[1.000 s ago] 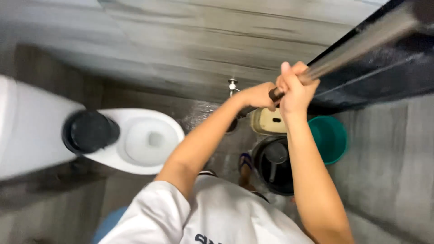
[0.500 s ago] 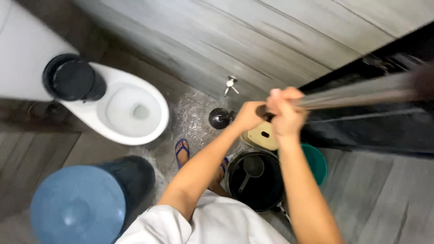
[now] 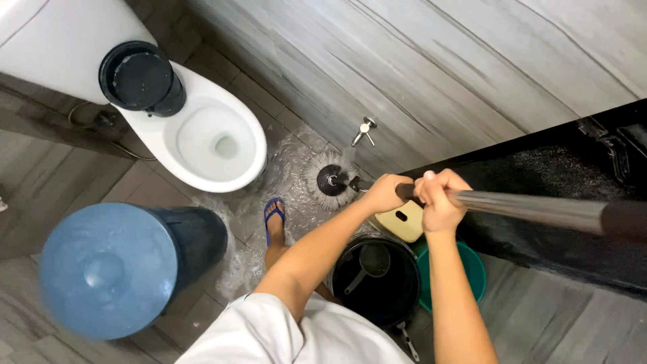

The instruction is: Cleaning a bathroom floor and surfaces using a bidet sprayer, buckets, and a mop.

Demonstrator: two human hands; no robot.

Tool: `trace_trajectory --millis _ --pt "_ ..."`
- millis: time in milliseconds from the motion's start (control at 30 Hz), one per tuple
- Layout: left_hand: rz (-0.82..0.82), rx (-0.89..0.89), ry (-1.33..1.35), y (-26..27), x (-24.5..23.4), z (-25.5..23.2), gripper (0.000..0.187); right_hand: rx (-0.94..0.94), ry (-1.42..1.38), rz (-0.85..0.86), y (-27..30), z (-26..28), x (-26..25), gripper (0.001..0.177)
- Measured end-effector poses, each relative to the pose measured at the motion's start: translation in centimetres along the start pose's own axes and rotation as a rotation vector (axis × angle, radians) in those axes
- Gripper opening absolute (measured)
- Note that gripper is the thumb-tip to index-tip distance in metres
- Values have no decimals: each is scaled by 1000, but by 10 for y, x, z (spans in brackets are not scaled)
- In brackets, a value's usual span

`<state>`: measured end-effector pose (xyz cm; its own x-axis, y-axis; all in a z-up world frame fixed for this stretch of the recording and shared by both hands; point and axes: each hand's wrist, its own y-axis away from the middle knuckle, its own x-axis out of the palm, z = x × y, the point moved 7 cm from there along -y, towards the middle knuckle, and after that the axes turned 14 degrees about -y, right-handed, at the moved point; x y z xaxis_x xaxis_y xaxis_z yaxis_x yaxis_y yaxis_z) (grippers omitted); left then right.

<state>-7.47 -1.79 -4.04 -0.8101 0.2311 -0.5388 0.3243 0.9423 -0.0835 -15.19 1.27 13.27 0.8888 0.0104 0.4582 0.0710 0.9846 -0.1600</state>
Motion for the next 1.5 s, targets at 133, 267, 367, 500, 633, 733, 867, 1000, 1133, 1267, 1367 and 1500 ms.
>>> trace_trajectory --millis 133,267,367,500,633,733,867,1000,1133,1267,1367,1500 --pt "-37 -19 78 -5 -10 -35 19 -23 48 -27 1 23 -15 36" --pt "42 28 66 1 3 -62 15 -47 13 -58 3 45 -21 38" --pt "36 52 93 -1 17 -50 15 -34 1 -60 5 38 -22 39" --pt "56 80 106 8 20 -46 17 -17 42 -35 11 28 -22 38" --pt "87 43 156 10 16 -47 16 -28 27 -60 13 23 -27 39" --pt "171 -49 108 -1 14 -48 13 -80 -41 -112 3 32 -27 41" --pt "24 141 90 -15 -7 -97 15 -115 -111 -153 -4 80 -26 43" --pt "-15 108 97 -19 -43 -145 25 -152 -42 -99 -7 123 -25 44" --pt "-64 120 137 -17 -35 -115 34 -162 -44 -63 -6 95 -21 43" --pt "-20 109 98 -12 -3 -47 18 -84 -40 -20 1 29 -14 37" --pt "2 48 116 -1 -3 -32 16 -18 -9 23 3 17 -3 38" --pt "24 105 97 -10 -16 -42 16 23 -40 52 -9 27 1 39"
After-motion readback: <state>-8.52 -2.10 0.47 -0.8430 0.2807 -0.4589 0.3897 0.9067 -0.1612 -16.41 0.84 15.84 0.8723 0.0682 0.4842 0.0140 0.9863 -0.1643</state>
